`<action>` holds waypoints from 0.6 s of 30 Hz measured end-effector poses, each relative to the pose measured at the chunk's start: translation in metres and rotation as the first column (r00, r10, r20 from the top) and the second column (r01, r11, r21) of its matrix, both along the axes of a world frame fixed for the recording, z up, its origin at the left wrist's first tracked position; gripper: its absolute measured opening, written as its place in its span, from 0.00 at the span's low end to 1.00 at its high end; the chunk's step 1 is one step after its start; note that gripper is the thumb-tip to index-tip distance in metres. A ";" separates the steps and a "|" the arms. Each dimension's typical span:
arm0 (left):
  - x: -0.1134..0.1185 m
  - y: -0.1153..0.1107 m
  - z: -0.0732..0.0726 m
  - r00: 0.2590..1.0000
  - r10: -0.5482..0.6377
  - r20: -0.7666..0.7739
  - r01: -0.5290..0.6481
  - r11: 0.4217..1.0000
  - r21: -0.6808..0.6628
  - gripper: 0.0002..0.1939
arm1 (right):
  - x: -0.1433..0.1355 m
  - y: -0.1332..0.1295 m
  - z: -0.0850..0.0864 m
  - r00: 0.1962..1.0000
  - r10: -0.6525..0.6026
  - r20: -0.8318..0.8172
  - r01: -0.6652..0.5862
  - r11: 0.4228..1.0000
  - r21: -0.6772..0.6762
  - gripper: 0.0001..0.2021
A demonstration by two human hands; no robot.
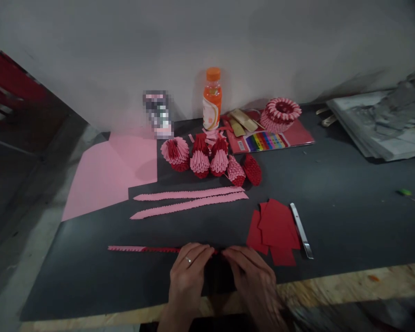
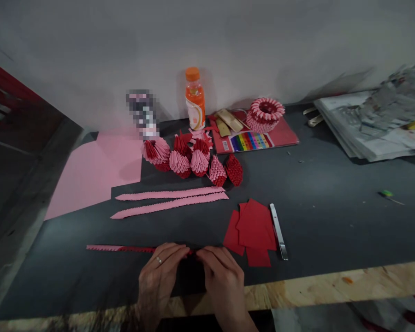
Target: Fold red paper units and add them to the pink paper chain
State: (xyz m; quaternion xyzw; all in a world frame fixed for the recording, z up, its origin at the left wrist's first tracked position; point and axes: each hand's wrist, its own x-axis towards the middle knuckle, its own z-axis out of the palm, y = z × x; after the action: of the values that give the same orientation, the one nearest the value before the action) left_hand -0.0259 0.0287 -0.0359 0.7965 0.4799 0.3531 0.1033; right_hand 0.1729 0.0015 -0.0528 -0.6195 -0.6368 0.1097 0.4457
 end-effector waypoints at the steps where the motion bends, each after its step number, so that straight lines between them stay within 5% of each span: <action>1: 0.000 0.000 -0.001 1.000 0.000 -0.001 0.000 1.000 0.004 0.19 | -0.001 0.001 -0.001 1.000 -0.006 0.008 0.006 1.000 -0.002 0.17; 18: 0.005 -0.005 -0.003 1.000 0.022 0.004 -0.022 1.000 -0.021 0.21 | 0.000 0.003 -0.004 0.992 0.008 0.123 -0.007 1.000 -0.012 0.20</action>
State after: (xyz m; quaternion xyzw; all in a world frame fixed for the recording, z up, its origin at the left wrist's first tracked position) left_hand -0.0206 0.0241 -0.0388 0.7892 0.4921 0.3509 0.1087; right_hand 0.1733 0.0043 -0.0568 -0.6253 -0.6649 0.0766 0.4014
